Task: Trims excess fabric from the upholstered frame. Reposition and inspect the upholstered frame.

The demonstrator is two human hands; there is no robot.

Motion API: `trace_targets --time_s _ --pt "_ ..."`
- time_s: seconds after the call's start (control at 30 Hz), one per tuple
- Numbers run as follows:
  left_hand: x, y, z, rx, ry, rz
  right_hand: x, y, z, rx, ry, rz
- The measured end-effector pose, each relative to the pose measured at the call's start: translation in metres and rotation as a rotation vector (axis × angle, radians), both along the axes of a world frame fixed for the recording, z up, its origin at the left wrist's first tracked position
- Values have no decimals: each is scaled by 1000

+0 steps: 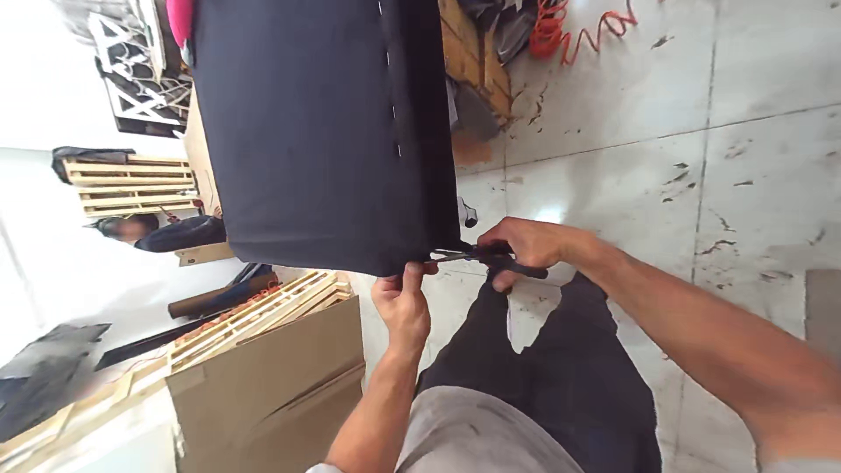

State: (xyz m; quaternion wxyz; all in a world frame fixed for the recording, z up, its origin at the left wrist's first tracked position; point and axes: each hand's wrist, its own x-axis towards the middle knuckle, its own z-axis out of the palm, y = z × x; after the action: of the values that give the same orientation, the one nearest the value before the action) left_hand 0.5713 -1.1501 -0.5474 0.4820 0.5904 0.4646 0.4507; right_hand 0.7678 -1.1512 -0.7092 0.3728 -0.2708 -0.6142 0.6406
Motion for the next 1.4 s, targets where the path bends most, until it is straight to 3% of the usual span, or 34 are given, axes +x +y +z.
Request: trace_targets --time_s 0.23,0.67,0.8,0.87,0.97,1.17,1.4 --pt "-1 -2 5 -88 -39 -1 3 35 9 104 2 44" --pt "-10 -6 29 -228 5 -45 31 11 32 33 -151 153" --pt "-14 -6 47 -268 26 -60 46 -29 51 -164 -149 175" --pt "-16 -3 59 -363 6 -70 50 -56 64 -374 -81 213" --pt "-15 4 74 -547 -39 -90 32 -93 83 -493 76 213" --pt "-19 16 85 -502 104 -175 -23 -99 105 -527 269 24" --pt "-26 25 85 -486 99 -282 -61 -110 141 -638 285 -209"
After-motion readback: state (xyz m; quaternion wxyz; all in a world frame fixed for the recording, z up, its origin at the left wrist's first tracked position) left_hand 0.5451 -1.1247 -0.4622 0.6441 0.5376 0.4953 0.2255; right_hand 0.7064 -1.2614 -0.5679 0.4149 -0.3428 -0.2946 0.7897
